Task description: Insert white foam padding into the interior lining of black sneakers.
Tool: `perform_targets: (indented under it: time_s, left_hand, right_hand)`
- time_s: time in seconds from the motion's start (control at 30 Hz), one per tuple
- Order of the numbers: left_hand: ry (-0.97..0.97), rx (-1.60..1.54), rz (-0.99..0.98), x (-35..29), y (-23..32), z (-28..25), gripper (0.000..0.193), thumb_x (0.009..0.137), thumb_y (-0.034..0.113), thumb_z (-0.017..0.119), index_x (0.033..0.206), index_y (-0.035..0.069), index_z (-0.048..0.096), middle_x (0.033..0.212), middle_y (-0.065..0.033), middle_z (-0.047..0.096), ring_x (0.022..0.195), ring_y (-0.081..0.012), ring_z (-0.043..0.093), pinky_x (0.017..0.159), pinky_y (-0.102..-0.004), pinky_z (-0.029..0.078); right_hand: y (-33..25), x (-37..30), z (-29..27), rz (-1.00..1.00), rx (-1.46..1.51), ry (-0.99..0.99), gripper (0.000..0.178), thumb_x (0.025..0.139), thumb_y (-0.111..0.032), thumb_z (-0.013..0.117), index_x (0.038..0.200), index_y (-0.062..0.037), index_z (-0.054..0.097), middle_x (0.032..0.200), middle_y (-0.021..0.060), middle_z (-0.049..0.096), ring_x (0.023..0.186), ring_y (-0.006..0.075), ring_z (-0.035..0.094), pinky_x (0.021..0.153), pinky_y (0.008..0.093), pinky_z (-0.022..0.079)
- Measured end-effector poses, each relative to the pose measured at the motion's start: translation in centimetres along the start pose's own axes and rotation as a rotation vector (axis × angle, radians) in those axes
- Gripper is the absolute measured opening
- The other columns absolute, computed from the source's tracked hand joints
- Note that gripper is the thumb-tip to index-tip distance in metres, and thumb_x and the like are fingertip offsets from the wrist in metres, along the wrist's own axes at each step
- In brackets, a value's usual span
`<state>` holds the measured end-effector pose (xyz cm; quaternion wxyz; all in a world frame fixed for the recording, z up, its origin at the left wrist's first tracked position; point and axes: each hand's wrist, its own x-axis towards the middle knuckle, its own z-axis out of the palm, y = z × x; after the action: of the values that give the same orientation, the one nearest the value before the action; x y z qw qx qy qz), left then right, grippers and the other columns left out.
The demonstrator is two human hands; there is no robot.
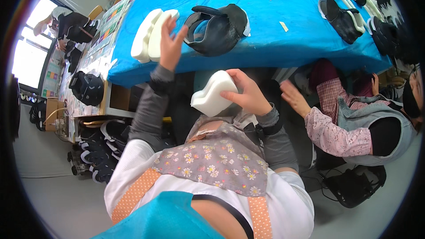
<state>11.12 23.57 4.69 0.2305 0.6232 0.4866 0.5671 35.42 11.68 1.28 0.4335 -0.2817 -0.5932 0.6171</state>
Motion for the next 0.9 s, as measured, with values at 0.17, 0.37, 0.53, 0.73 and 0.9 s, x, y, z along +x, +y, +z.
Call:
perform_targets:
  time_s: [0.17, 0.37, 0.53, 0.73, 0.9]
  left_hand:
    - [0.106, -0.339, -0.097, -3.4, -3.8, 3.3, 0.071, 0.083, 0.025, 0.070, 0.137, -0.003, 0.033, 0.131, -0.0180, 0.044, 0.117, -0.0244, 0.045, 0.102, -0.0339, 0.034]
    - [0.059, 0.007, -0.010, -3.9, -1.3, 1.2, 0.049, 0.087, 0.011, 0.055, 0.133, 0.000, 0.042, 0.125, -0.0104, 0.051, 0.107, -0.0213, 0.050, 0.089, -0.0321, 0.043]
    - [0.113, -0.455, -0.236, -5.0, -0.2, 0.7, 0.044, 0.085, 0.002, 0.043, 0.128, 0.002, 0.047, 0.116, -0.0154, 0.055, 0.094, -0.0230, 0.060, 0.083, -0.0343, 0.050]
    - [0.633, -1.153, 0.046, -6.7, -10.6, 1.9, 0.049, 0.101, 0.030, 0.037, 0.135, -0.003, 0.031, 0.116, -0.0155, 0.056, 0.107, -0.0260, 0.057, 0.092, -0.0332, 0.047]
    - [0.306, -0.380, 0.005, -7.8, -10.0, 2.3, 0.046, 0.099, 0.027, 0.043, 0.132, -0.004, 0.036, 0.115, -0.0151, 0.057, 0.106, -0.0251, 0.057, 0.091, -0.0338, 0.047]
  right_hand:
    - [-0.9, 2.0, 0.9, -0.003, 0.037, 0.008, 0.048, 0.083, -0.010, 0.071, 0.123, -0.0007, 0.046, 0.114, 0.0057, 0.057, 0.105, 0.0125, 0.054, 0.090, 0.0276, 0.044]
    - [-3.1, 3.8, 1.5, -0.154, -0.003, -0.005, 0.049, 0.082, -0.012, 0.072, 0.123, -0.0014, 0.047, 0.111, 0.0054, 0.057, 0.103, 0.0131, 0.055, 0.088, 0.0283, 0.045]
    - [-4.6, 5.9, 2.2, -0.219, -0.174, -0.065, 0.048, 0.082, -0.020, 0.071, 0.121, -0.0010, 0.050, 0.112, 0.0073, 0.057, 0.104, 0.0149, 0.054, 0.090, 0.0309, 0.044]
    - [-3.7, 10.7, 5.1, -0.350, -0.212, -0.047, 0.057, 0.076, -0.029, 0.075, 0.116, 0.0023, 0.052, 0.102, 0.0168, 0.064, 0.094, 0.0250, 0.063, 0.082, 0.0328, 0.049]
    - [-2.4, 13.3, 5.9, -0.276, -0.389, 0.044, 0.061, 0.073, -0.036, 0.075, 0.113, 0.0044, 0.053, 0.101, 0.0206, 0.064, 0.092, 0.0320, 0.063, 0.082, 0.0359, 0.049]
